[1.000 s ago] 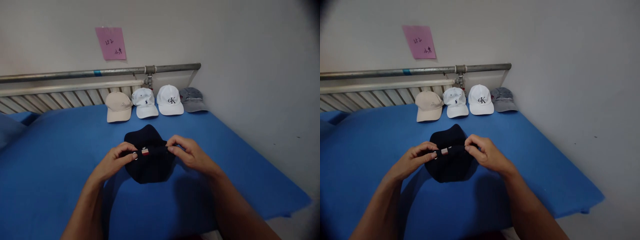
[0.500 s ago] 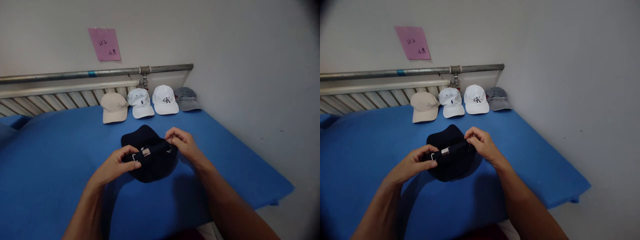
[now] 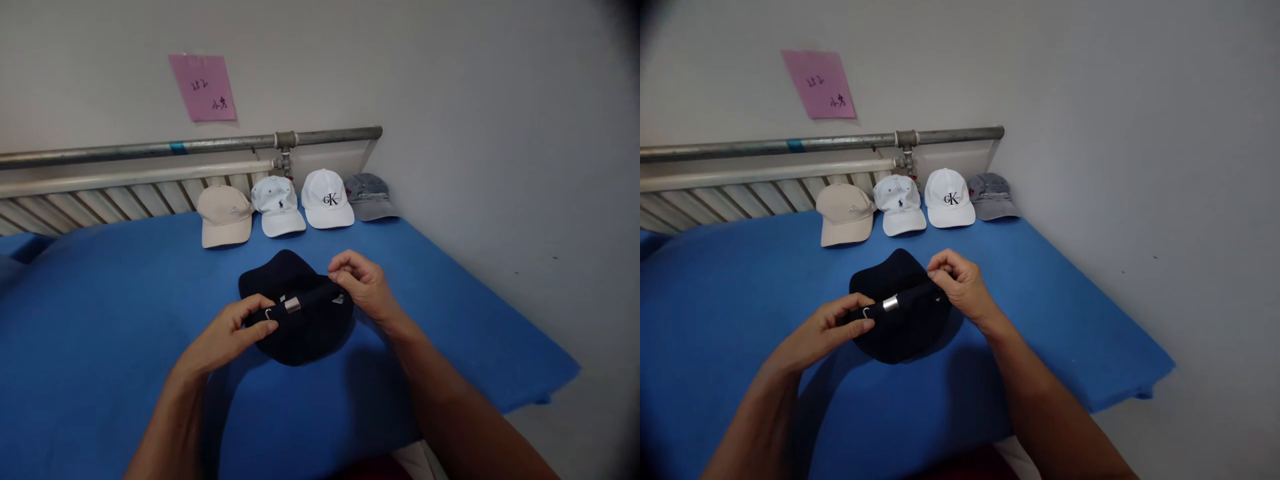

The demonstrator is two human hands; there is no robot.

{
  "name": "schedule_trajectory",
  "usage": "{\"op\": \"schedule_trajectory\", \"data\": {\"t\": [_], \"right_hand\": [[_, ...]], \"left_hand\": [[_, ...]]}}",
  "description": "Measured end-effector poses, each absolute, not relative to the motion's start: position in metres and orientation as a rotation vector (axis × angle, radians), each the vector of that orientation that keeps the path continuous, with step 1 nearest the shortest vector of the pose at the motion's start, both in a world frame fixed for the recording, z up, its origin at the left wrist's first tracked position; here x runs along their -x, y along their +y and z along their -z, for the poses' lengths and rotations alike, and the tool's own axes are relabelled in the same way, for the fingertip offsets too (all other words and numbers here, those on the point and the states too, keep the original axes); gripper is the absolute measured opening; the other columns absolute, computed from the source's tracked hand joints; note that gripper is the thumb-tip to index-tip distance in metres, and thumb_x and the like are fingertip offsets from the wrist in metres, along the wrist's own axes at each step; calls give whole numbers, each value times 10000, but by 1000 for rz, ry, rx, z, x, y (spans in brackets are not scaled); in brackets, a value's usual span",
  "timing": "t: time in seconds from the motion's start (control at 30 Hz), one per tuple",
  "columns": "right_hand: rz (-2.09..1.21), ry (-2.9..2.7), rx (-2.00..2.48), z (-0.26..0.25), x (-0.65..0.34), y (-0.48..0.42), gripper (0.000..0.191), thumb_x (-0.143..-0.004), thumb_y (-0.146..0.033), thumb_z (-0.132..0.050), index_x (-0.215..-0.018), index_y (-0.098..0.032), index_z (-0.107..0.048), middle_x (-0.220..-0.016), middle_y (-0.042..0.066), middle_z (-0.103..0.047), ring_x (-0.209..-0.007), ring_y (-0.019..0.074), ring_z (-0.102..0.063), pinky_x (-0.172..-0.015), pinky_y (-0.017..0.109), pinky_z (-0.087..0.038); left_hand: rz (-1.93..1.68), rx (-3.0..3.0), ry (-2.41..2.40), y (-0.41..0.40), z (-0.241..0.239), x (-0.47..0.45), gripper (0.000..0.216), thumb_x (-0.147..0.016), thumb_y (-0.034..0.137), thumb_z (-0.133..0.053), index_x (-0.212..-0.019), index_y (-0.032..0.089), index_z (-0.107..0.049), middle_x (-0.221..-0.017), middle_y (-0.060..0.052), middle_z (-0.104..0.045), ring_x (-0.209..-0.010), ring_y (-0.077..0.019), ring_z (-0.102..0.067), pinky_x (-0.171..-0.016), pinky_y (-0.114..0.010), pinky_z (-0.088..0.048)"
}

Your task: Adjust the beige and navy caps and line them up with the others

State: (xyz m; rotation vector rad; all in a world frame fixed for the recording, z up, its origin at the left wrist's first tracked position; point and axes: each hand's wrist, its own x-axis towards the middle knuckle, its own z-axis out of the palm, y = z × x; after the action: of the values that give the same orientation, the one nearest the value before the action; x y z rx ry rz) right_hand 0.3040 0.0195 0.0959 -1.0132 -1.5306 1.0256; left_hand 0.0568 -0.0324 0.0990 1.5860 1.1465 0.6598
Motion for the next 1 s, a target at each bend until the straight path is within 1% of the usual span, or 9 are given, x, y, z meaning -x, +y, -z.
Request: {"op": "schedule_trajectory", "data": {"t": [0.17,0.33,0.5,0.57,0.63,0.77,0.9,1.0], "right_hand": [[-1024,-1548,1032,-98,-304,17,47,-765,-242,-575,-758,-197,-584,-590,-54,-455,-540,89,-380,-513,232,-301],[-995,-1569,1038,-96,-305,20,46,-766,-243,-575,-754,-199,-582,-604,-51,-466,-547,90,-388,-519,228,-315],[-974,-1571,1053,-98,-306,20,40,-765,-237,-569,-751,-201,-580,-606,-48,-472,-555,92,-395,-527,231,-322],[-977,-1565,1058,-98,-305,20,39,-763,-238,-569,-751,-202,-578,-597,-51,-460,-548,92,-388,-525,233,-320],[-990,-1555,1050,-99,-305,19,44,-765,-243,-568,-754,-201,-575,-593,-54,-452,-540,89,-377,-521,232,-314],[-1026,-1562,1017,-98,-304,18,47,-765,-244,-577,-760,-197,-580,-593,-57,-454,-539,85,-378,-518,229,-304],[-1053,-1546,1004,-96,-303,19,49,-771,-249,-592,-771,-199,-587,-549,-75,-411,-508,80,-343,-504,227,-289],[-1045,-1533,983,-96,-302,18,41,-776,-240,-596,-775,-199,-591,-570,-72,-436,-514,76,-355,-508,225,-297]], "left_hand": [[-697,-1519,1165,-32,-98,-58,166,-785,314,-677,-865,186,-609,-757,20,-544,-694,-121,-469,-625,-243,-373],[-710,-1526,1127,-32,-100,-56,154,-833,317,-603,-909,189,-639,-784,2,-567,-722,-135,-487,-655,-261,-382],[-689,-1607,1166,-32,-99,-53,199,-883,360,-535,-916,194,-638,-740,12,-536,-670,-129,-448,-615,-258,-351],[-689,-1609,1165,-32,-98,-54,214,-891,378,-526,-910,196,-637,-727,15,-527,-658,-126,-441,-603,-254,-347],[-702,-1574,1158,-32,-98,-57,211,-872,391,-561,-910,196,-632,-739,14,-538,-667,-127,-455,-603,-250,-355],[-732,-1511,1215,-32,-99,-63,217,-813,396,-646,-818,182,-614,-687,27,-516,-640,-115,-446,-583,-236,-341],[-706,-1490,1161,-31,-99,-63,222,-842,389,-613,-772,179,-627,-673,29,-505,-643,-108,-442,-607,-236,-349],[-666,-1464,1120,-32,-99,-62,246,-839,415,-616,-769,180,-614,-666,34,-487,-630,-104,-429,-587,-231,-337]]}}
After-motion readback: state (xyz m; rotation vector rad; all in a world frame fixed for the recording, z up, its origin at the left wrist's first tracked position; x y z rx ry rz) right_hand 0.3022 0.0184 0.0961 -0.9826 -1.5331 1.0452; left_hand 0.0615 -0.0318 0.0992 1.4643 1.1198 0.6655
